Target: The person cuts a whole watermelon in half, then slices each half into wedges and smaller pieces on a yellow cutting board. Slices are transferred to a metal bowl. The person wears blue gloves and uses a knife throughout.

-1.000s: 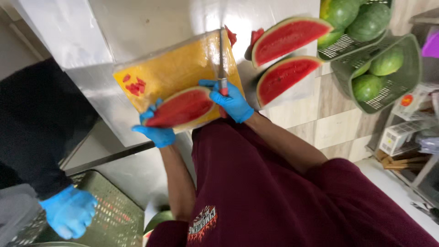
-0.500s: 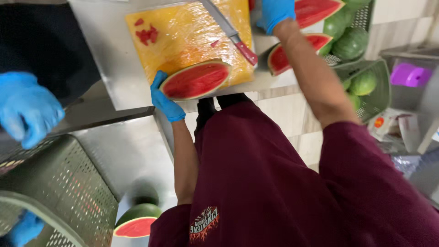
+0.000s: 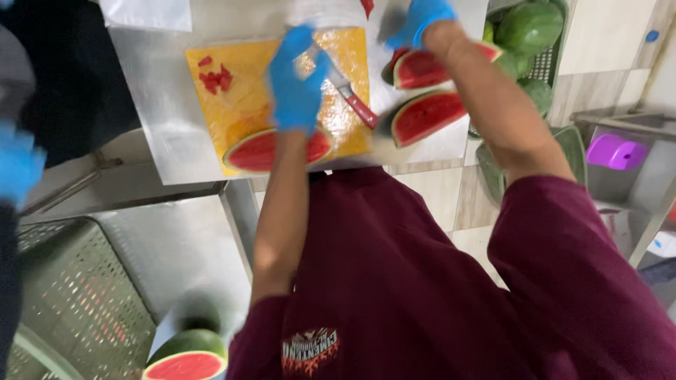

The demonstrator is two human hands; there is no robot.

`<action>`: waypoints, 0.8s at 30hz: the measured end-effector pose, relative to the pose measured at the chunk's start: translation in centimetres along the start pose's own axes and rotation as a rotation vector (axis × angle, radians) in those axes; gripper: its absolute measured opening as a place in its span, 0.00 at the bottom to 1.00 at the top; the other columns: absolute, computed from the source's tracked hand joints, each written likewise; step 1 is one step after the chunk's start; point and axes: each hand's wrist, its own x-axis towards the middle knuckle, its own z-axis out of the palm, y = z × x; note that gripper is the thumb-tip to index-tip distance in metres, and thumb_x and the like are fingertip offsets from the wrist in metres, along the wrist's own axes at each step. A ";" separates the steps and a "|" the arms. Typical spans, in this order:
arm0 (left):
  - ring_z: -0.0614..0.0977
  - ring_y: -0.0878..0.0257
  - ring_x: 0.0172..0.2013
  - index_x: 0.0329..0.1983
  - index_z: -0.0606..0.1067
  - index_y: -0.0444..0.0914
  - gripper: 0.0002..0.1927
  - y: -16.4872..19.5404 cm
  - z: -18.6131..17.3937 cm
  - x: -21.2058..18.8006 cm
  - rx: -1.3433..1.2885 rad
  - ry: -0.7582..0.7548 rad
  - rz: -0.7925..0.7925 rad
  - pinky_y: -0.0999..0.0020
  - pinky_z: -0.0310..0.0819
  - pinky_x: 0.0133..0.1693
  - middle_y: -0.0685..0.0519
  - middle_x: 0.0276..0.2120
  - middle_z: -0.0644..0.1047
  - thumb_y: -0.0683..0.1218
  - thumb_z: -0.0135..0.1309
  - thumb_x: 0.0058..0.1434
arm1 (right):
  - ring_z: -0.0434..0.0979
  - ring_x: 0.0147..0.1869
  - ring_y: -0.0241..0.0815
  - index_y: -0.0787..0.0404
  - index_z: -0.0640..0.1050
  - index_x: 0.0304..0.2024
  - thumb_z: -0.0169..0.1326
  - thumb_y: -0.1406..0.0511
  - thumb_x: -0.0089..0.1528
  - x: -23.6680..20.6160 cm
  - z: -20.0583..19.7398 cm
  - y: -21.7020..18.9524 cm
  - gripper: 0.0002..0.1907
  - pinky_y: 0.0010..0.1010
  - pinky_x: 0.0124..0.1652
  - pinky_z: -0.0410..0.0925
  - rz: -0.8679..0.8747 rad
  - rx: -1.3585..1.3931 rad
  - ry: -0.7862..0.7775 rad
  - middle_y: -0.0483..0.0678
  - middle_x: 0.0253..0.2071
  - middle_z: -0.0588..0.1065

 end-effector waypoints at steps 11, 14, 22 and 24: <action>0.84 0.51 0.36 0.33 0.80 0.46 0.05 -2.8 13.0 12.5 1.151 -0.185 -0.029 0.58 0.80 0.34 0.48 0.37 0.77 0.43 0.55 0.57 | 0.77 0.49 0.74 0.65 0.70 0.53 0.60 0.65 0.62 3.4 4.5 -2.2 0.20 0.56 0.46 0.71 0.104 0.057 0.153 0.72 0.52 0.70; 0.83 0.54 0.34 0.32 0.80 0.46 0.05 -4.0 12.7 13.4 1.184 -0.075 0.112 0.61 0.80 0.31 0.48 0.35 0.78 0.43 0.56 0.53 | 0.78 0.44 0.70 0.64 0.75 0.47 0.56 0.70 0.65 4.2 5.0 -1.1 0.09 0.54 0.42 0.72 -0.103 0.022 0.338 0.68 0.47 0.73; 0.83 0.52 0.40 0.37 0.79 0.45 0.06 -7.5 11.3 16.6 1.237 -0.267 0.048 0.59 0.80 0.38 0.47 0.37 0.79 0.41 0.54 0.59 | 0.77 0.38 0.66 0.58 0.80 0.49 0.52 0.73 0.64 6.2 6.9 0.3 0.12 0.52 0.38 0.71 -0.251 -0.102 0.364 0.65 0.39 0.74; 0.83 0.51 0.39 0.40 0.78 0.45 0.06 -7.8 11.1 16.6 1.243 -0.236 -0.040 0.57 0.80 0.39 0.46 0.37 0.79 0.42 0.53 0.61 | 0.76 0.37 0.66 0.60 0.79 0.48 0.52 0.73 0.63 6.3 7.1 0.6 0.12 0.52 0.38 0.71 -0.294 -0.193 0.317 0.65 0.38 0.74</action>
